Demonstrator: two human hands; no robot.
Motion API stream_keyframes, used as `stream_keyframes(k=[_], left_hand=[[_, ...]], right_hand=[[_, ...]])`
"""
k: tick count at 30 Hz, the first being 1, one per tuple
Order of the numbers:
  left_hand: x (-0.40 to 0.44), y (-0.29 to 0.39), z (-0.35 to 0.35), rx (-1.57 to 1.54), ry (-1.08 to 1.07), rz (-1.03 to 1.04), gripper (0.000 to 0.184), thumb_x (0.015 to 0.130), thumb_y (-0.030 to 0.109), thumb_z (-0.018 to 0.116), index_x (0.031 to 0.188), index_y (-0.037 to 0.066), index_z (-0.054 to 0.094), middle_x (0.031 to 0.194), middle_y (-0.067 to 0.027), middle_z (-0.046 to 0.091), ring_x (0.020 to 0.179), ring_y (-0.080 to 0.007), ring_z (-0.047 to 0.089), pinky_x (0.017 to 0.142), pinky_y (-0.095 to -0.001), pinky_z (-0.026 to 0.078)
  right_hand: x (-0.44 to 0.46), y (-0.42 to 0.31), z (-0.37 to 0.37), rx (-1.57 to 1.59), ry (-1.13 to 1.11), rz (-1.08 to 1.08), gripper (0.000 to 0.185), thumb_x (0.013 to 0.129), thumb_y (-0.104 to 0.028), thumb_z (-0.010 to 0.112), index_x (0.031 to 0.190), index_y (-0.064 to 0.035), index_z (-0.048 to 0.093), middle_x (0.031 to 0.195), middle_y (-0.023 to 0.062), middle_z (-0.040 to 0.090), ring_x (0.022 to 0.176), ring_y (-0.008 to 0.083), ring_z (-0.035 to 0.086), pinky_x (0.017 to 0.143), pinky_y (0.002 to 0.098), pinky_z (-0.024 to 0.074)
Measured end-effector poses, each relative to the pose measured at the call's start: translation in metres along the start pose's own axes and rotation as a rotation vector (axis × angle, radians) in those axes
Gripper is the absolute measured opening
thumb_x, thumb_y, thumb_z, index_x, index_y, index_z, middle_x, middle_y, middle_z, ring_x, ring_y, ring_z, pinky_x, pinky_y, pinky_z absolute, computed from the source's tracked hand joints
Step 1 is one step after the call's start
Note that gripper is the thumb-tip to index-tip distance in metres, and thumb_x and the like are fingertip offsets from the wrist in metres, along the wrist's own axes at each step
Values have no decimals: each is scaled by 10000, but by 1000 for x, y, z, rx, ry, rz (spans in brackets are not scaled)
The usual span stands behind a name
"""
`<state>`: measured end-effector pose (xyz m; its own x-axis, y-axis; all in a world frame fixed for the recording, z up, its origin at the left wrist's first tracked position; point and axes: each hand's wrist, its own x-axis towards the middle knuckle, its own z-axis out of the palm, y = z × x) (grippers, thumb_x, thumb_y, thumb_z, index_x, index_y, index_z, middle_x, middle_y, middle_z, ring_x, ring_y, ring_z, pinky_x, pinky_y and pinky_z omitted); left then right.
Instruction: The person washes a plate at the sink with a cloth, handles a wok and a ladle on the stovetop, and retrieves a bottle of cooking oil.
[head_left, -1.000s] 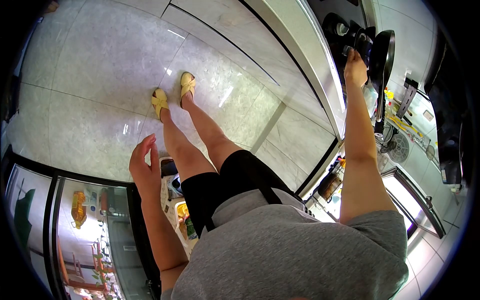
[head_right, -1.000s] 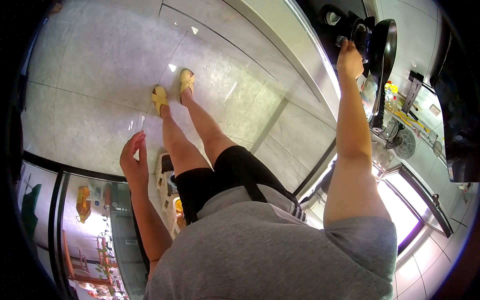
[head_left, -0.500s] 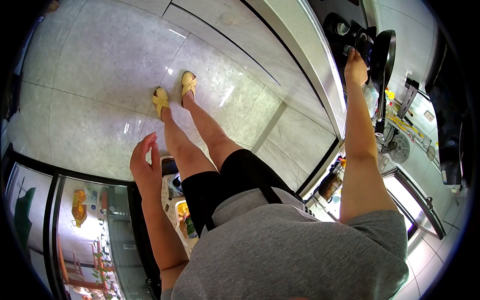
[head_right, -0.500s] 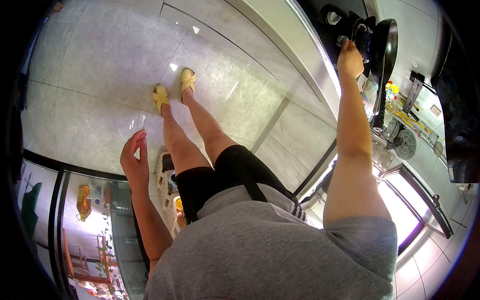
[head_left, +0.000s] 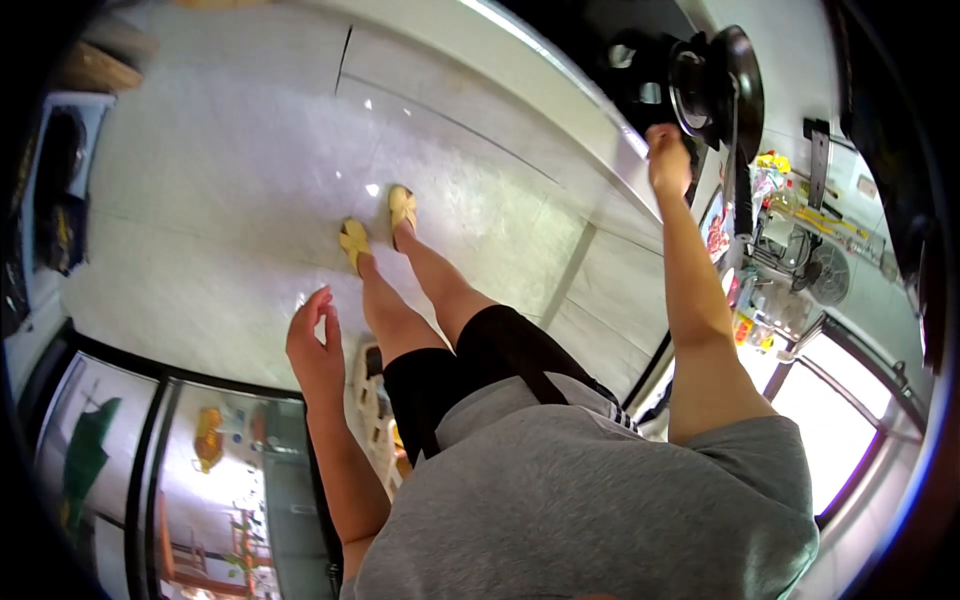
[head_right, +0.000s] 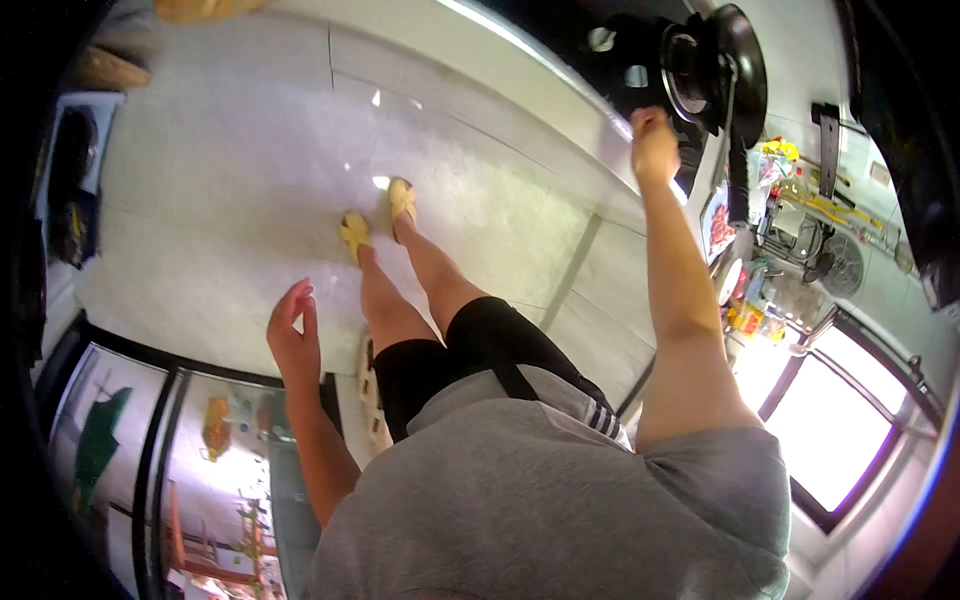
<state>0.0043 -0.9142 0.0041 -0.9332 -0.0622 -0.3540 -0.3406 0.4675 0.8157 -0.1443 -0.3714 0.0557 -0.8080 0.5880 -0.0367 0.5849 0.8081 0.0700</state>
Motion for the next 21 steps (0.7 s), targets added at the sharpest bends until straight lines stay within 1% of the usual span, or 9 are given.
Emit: stream_keyframes(k=[4,6,8,9,10,12,14,15,21], left_hand=[[-4,29,-24,124,-45,139,267,888,38,599,1153,23,628,1058,-147,664,903,-263,649,832,-359,506],[-2,44,-37,171,-93,191,269,881,59,618,1148,30,625,1079,-146,655,905,-266,651,832,-364,514],[1,55,-50,138,-131,288,288,876,93,622,1159,37,621,1124,-166,642,999,-315,621,868,-388,506],[3,67,-59,238,-143,384,301,881,132,596,1167,38,617,1145,-177,633,1063,-342,590,911,-418,483],[-3,73,-63,201,-193,387,321,878,160,578,1169,31,613,1143,-177,633,1082,-354,577,938,-432,463],[0,69,-55,99,-186,438,340,860,181,640,1170,44,619,1101,-158,651,997,-321,615,896,-410,482],[5,83,-48,200,-168,516,347,847,189,647,1167,60,615,1064,-173,646,1008,-338,610,868,-428,490],[2,106,-49,266,-226,478,340,844,192,651,1159,69,619,1056,-169,646,1010,-334,610,863,-428,490],[-36,178,-50,327,-286,420,296,822,197,668,1096,88,641,1045,-144,654,1014,-322,618,858,-428,498]], right_hand=[[-78,32,-27,263,-509,-33,269,917,-288,506,1122,-152,616,861,163,689,844,363,662,774,444,512],[-95,118,30,283,-527,-254,311,880,-252,563,1151,-115,627,1018,186,683,962,331,651,861,425,495],[-125,138,-3,293,-739,-268,416,879,-318,601,1196,-48,613,1126,188,667,1034,338,635,893,434,489],[-128,177,24,379,-749,-513,433,876,-339,628,1191,-42,622,1125,151,679,1005,297,654,859,414,513],[-153,180,-20,738,-1083,-50,444,922,-299,616,1295,-66,561,1142,96,659,1007,231,628,883,402,504],[-191,172,-70,1279,-1218,59,584,955,-463,548,1408,-113,430,1245,114,618,1029,220,637,845,359,522],[-234,212,-73,1745,-1011,272,700,967,-528,480,1545,-245,205,1542,108,334,1289,264,463,1043,452,386],[-239,306,16,1876,-916,382,659,962,-508,493,1532,-279,254,1538,71,354,1317,216,429,1063,460,355],[-168,188,38,1103,-737,374,599,952,-460,507,1478,-248,312,1430,82,415,1229,213,474,998,446,391]])
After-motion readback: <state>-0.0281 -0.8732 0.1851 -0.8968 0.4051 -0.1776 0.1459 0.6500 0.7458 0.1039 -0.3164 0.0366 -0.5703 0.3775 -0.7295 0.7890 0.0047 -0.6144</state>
